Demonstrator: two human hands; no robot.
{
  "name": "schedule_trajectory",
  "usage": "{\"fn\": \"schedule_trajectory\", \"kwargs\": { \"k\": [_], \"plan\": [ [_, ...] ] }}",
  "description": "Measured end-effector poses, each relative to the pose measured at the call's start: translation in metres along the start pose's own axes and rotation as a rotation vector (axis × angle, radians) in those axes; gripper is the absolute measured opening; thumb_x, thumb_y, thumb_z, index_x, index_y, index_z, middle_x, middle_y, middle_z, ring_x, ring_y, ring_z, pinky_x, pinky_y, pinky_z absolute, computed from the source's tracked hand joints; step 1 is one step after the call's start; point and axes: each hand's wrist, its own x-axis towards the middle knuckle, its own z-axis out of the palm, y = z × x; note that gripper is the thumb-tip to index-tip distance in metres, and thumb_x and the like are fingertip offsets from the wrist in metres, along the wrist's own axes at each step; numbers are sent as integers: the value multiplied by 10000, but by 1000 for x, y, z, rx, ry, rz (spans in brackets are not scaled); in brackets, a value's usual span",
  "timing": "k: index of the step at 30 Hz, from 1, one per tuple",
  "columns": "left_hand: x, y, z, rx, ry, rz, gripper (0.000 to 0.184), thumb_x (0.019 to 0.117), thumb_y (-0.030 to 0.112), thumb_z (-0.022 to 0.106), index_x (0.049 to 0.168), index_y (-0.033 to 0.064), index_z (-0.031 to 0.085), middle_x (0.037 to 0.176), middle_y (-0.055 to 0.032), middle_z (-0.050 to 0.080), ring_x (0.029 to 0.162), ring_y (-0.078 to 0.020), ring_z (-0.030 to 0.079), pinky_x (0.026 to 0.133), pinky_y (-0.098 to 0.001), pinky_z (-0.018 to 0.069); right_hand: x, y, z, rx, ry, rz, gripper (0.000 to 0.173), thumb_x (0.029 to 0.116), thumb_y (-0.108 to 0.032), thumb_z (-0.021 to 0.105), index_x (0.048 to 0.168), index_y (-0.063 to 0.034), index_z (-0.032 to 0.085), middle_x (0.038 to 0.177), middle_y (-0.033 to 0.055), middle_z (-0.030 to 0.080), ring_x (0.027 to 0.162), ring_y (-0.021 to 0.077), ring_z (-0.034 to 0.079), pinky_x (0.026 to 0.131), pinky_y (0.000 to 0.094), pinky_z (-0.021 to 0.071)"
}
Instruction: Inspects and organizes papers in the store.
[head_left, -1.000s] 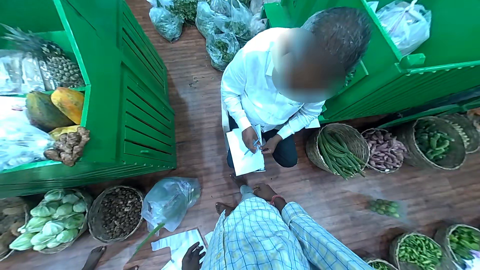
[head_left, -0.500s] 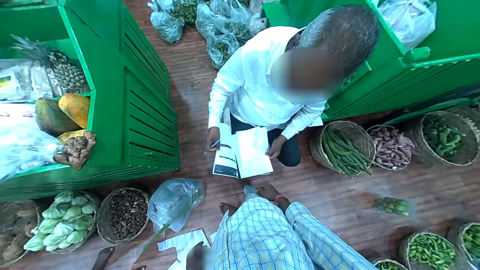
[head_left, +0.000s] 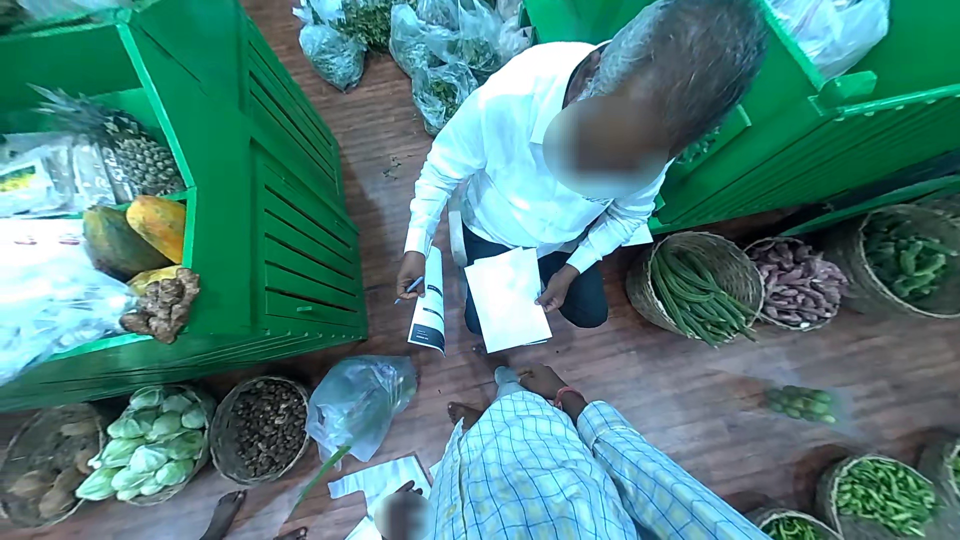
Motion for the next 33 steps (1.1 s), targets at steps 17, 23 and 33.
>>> {"fn": "schedule_trajectory", "kwargs": {
  "k": [17,23,33],
  "plan": [
    [-7,12,4,32,8,9,322,1091,66,437,1369,-56,543,1201,-279,661,970,-336,701,808,-499,576,0,2,3,7,30,-7,321,988,-242,624,1253,-76,700,1122,164,729,1078,312,684,967,534,512],
    [28,-27,-7,61,-34,57,339,1084,92,456,1377,-57,539,1217,-292,669,1022,-395,710,847,-548,587,-2,-1,-1,-15,-10,7,355,994,-256,599,1296,-89,687,1203,151,719,1155,302,666,1026,531,487],
    [31,-33,-8,63,-43,77,329,1081,63,447,1364,-72,545,1192,-292,676,1000,-367,724,866,-510,597,-3,0,1,4,11,11,333,984,-237,612,1268,-84,695,1166,145,727,1128,297,673,1006,526,499]
  ]
}}
